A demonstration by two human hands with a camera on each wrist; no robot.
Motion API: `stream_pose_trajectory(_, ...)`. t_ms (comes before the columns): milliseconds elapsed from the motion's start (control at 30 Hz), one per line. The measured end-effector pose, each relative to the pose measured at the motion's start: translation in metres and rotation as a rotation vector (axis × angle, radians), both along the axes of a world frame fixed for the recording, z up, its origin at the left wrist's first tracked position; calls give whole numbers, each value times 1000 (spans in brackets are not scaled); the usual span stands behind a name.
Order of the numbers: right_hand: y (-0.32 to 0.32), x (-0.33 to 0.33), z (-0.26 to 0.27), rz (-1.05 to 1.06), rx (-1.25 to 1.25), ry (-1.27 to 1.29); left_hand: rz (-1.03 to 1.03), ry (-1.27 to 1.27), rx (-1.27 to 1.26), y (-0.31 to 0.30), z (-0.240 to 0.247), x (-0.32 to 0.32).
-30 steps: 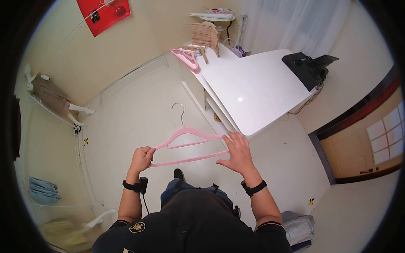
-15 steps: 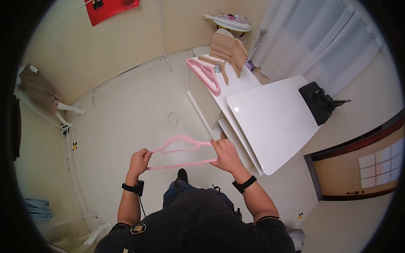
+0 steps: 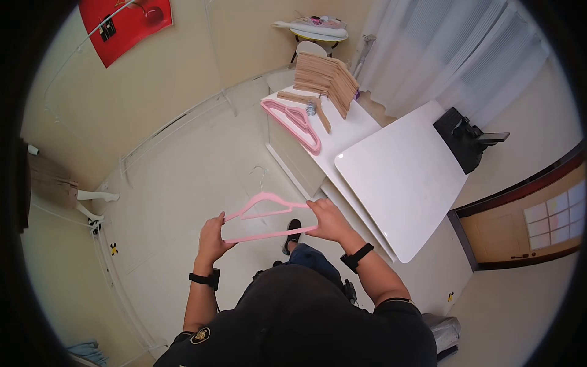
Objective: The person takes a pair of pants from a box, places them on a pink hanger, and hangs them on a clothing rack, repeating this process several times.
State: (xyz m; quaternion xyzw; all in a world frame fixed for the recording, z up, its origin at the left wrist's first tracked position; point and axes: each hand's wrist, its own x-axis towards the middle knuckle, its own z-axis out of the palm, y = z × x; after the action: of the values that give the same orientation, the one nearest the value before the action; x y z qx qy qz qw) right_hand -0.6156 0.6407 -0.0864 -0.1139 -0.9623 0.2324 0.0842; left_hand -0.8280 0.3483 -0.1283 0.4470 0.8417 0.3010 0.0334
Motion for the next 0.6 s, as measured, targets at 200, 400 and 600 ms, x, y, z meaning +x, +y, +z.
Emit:
stream_pose_trajectory(200,45,-46,-43,-8,-72,-15,8,59,-108,39,6,-54)
stream_pose_trajectory(400,109,-97,-66,-95,-221,-26,-48,79,-159,120,19,-120)
stream_pose_trajectory(600,178,-140,-65,-153,-152,-206,-149,150,-203,210,14,-185)
